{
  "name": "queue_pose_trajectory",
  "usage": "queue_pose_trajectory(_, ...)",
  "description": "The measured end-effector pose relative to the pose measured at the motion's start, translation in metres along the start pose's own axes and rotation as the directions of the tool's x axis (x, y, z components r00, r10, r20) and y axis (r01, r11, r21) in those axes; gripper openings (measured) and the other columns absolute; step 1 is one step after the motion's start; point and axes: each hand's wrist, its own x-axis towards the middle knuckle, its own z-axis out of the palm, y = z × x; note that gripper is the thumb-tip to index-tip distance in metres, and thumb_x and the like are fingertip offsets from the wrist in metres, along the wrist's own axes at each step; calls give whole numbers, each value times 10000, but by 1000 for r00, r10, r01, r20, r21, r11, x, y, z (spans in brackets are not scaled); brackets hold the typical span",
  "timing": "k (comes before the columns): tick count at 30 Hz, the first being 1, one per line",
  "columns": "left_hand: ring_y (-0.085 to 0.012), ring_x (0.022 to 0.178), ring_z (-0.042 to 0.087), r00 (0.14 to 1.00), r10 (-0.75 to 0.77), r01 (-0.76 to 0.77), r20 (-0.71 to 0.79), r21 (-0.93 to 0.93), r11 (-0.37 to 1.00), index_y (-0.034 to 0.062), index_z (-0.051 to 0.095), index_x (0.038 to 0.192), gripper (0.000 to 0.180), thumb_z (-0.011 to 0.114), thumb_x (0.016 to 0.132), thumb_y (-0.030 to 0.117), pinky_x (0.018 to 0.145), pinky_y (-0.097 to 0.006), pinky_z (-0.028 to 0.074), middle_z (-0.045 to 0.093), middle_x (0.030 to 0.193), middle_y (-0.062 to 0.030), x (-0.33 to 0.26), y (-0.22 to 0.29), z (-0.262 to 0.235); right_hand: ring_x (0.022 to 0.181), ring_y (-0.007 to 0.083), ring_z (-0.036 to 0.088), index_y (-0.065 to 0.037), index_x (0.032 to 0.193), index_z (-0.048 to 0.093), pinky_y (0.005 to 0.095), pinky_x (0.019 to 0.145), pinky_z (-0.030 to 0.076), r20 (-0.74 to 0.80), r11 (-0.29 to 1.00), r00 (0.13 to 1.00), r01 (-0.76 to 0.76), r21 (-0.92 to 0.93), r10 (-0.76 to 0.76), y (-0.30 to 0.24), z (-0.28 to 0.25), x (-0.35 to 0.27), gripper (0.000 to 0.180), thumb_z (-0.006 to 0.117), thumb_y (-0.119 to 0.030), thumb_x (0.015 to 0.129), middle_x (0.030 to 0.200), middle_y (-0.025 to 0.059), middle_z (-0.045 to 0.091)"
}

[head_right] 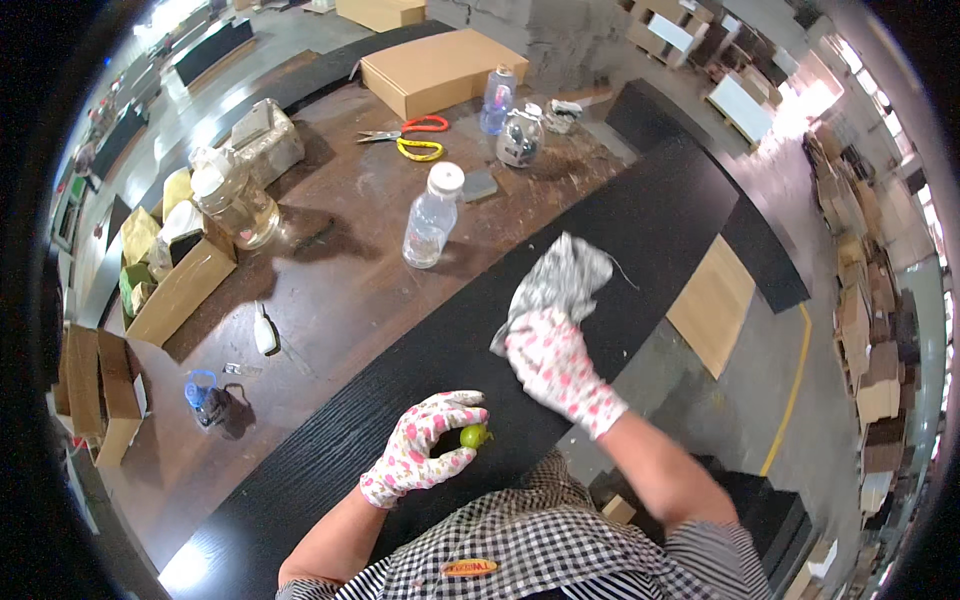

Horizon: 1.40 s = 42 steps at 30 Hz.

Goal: The person retrieves a cloth from a cabinet, wipes down a black wooden panel with the cloth, sands the edges of the panel with a small block, and wipes the panel with the cloth.

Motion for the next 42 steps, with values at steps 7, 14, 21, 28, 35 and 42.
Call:
queue_pose_trajectory(7,-354,1162,580,999,16,-15,-29,26,1000,47,653,1144,409,713,770,201,992,-438,444,618,1224,-199,1,-1,3,943,333,565,-66,830,638,487,861,431,-79,993,996,-20,114,29,11,26,-16,74,638,-118,778,933,122,597)
queue_pose_trajectory(14,-353,1168,577,999,35,-34,-11,56,998,29,650,1138,413,706,758,182,990,-443,445,637,1182,-192,1,1,3,962,338,554,-84,850,641,476,878,429,97,974,971,-211,-77,218,24,18,5,67,615,-133,813,948,125,591)
queue_pose_trajectory(21,-355,1185,566,998,55,-54,-22,73,996,30,649,1134,421,706,745,180,999,-446,436,653,1140,-161,1,3,7,860,352,566,-62,817,601,473,764,456,16,888,916,-393,238,401,60,14,5,77,569,-132,811,848,121,593)
queue_pose_trajectory(28,-349,1172,577,999,34,-30,-37,93,995,37,652,1129,418,714,738,170,989,-442,448,648,1153,-175,1,0,5,966,329,573,-80,960,627,493,868,435,64,964,998,30,-264,-14,31,20,-5,166,585,-160,820,963,111,616)
queue_pose_trajectory(35,-348,1178,574,999,25,-21,-33,102,995,34,652,1124,417,714,731,159,992,-444,446,646,1156,-172,-3,-3,6,978,322,572,-70,975,668,455,865,454,-104,985,989,-86,152,102,8,17,-15,190,581,-143,822,1001,123,632)
queue_pose_trajectory(42,-348,1181,567,998,63,-60,-31,104,993,39,644,1133,427,716,724,140,983,-444,453,648,1131,-165,0,-2,6,1029,285,573,-118,1115,678,430,911,467,143,996,986,-73,-53,80,-11,-7,-31,297,552,-151,847,1138,92,618)
